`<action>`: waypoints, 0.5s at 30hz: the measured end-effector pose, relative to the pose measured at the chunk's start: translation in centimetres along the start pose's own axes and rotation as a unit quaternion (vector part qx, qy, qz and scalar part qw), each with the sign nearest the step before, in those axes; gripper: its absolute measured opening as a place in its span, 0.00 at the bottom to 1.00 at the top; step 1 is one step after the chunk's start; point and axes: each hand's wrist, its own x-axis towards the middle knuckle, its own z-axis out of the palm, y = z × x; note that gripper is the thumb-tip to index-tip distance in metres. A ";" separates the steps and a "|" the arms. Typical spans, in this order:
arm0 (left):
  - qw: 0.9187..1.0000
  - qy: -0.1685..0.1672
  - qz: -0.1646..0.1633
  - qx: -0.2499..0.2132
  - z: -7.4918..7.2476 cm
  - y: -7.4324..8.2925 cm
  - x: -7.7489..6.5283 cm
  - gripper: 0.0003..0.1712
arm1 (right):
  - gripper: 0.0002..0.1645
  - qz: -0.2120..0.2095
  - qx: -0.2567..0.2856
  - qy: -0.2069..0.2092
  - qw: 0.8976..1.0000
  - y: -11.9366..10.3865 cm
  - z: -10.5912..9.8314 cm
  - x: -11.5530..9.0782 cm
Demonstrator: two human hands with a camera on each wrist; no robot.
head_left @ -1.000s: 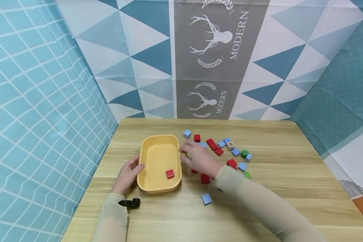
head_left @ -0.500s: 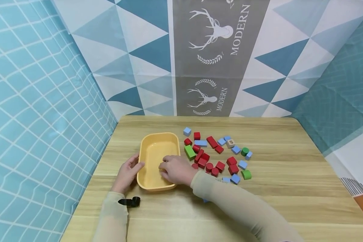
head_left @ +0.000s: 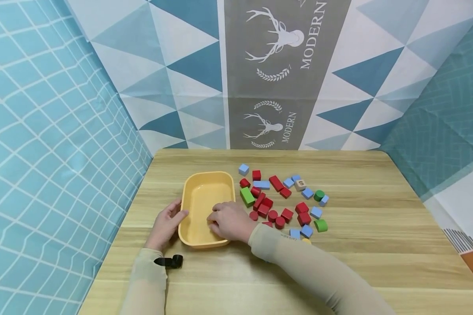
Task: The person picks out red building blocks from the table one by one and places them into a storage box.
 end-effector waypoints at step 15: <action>1.000 0.000 0.000 0.011 0.1 0.3 -0.1 0.37 | 0.19 0.013 0.029 0.021 0.999 0.3 0.0 -0.1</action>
